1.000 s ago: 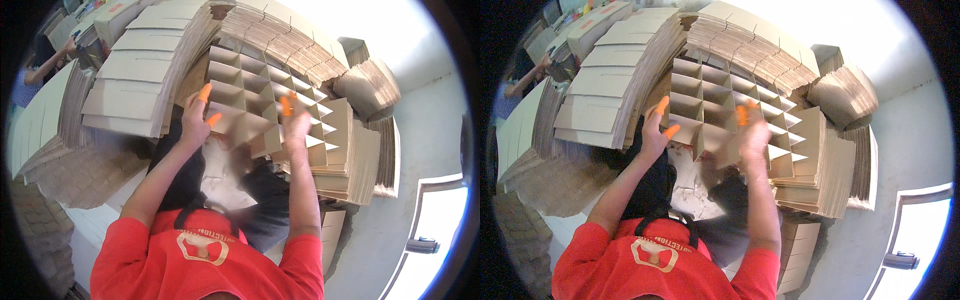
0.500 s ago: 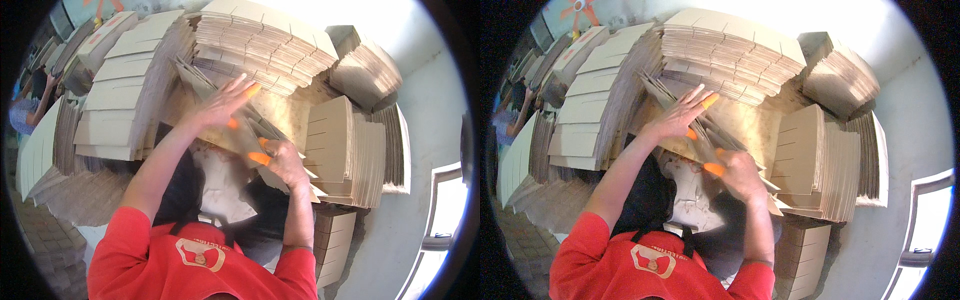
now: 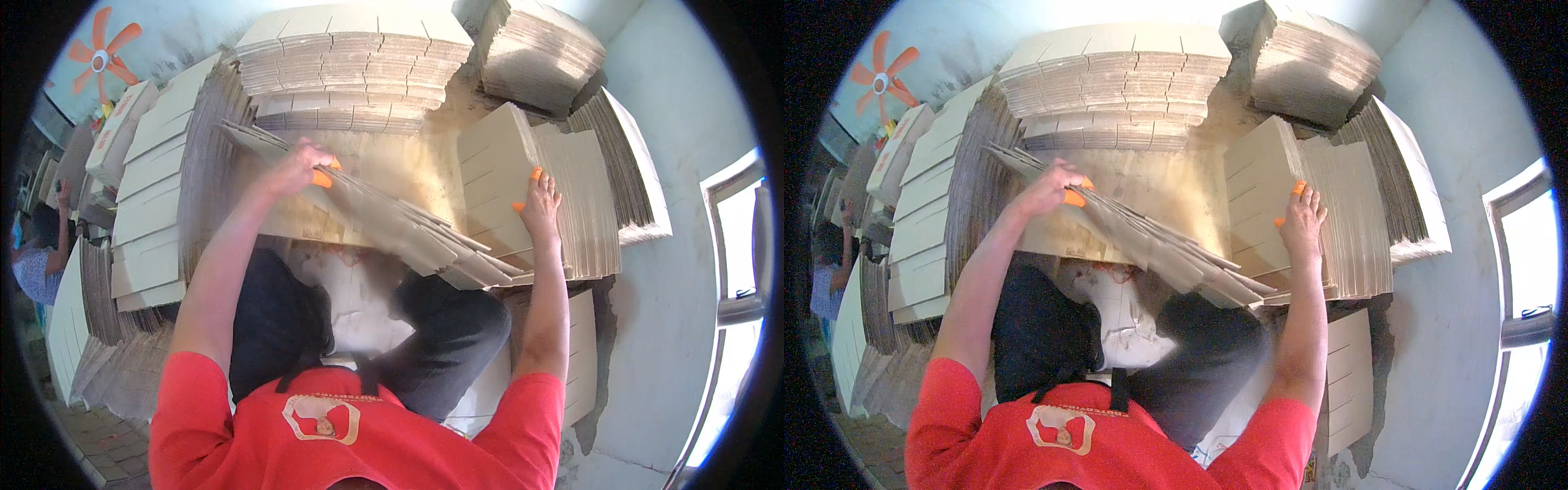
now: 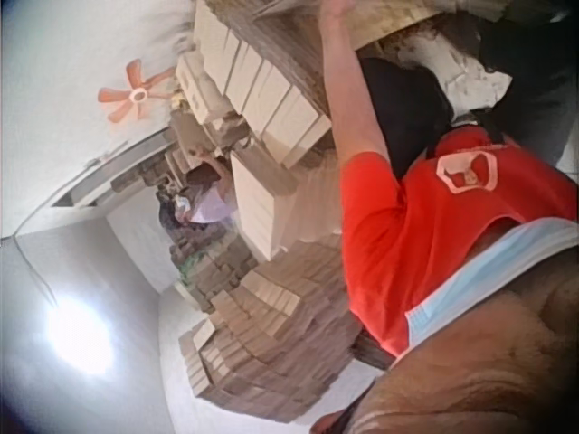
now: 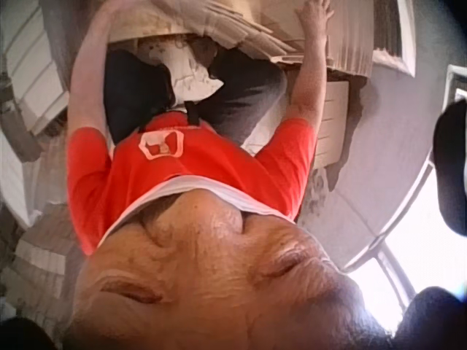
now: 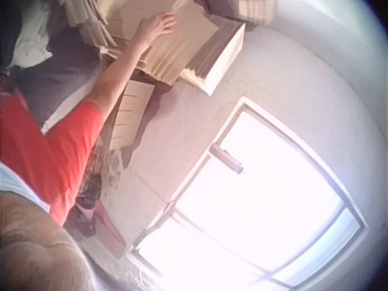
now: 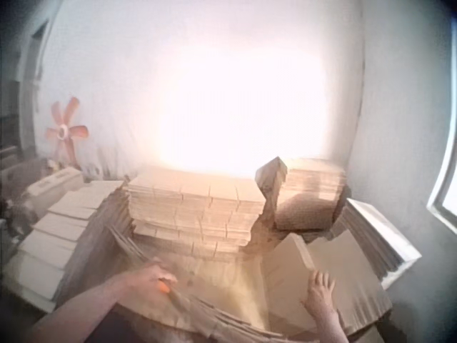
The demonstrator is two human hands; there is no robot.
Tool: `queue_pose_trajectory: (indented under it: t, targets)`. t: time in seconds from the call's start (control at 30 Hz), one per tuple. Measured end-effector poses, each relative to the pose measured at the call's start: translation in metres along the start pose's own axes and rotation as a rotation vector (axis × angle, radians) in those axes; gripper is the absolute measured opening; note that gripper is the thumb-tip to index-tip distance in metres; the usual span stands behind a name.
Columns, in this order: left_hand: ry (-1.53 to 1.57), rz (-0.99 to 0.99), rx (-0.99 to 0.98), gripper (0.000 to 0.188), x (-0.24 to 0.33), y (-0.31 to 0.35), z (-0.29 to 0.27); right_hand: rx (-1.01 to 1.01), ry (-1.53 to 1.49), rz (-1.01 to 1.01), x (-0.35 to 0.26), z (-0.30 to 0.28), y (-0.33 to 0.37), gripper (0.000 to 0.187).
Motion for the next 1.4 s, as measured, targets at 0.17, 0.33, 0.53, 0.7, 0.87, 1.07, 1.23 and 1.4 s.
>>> queue_pose_trajectory:
  t: [0.17,0.33,0.53,0.7,0.87,1.07,1.23,1.4]
  targets:
    - [0.295,-0.103,0.405,0.021,0.023,-0.011,-0.099,-0.096,-0.428,-0.021,0.023,0.024,-0.002,0.090]
    - [0.049,0.207,1.013,0.013,0.150,-0.021,-0.225,0.050,-0.278,0.007,0.021,0.014,0.004,0.082]
    - [-0.688,0.250,0.921,0.010,0.283,-0.007,-0.312,0.080,-0.432,0.053,0.023,0.022,0.001,0.075]
    - [-1.349,-0.126,0.526,0.012,0.162,-0.044,-0.311,0.201,-0.456,0.055,0.034,0.044,-0.004,0.062]
    - [-1.193,-0.392,0.427,0.014,0.015,-0.001,-0.257,0.166,-0.508,0.067,0.038,0.043,-0.002,0.052]
    - [-1.026,-0.709,0.412,0.018,-0.077,0.043,-0.218,0.161,-0.465,0.079,0.031,0.034,0.003,0.050]
    - [-0.916,-0.941,0.303,0.025,-0.088,0.084,-0.188,0.227,-0.446,0.069,0.027,0.021,0.005,0.046]
    - [-1.000,-0.522,0.651,0.038,-0.061,0.060,-0.180,0.297,-0.555,0.195,0.050,0.002,0.013,0.037]
Point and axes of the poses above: each hand's wrist, its own y-axis away from the middle knuckle, its own z-axis out of the palm, x = y × z, the point moved 4 cm from there along -y, towards the middle knuckle, and after that the axes turned 9 degrees about y, right-handed, at the moved point
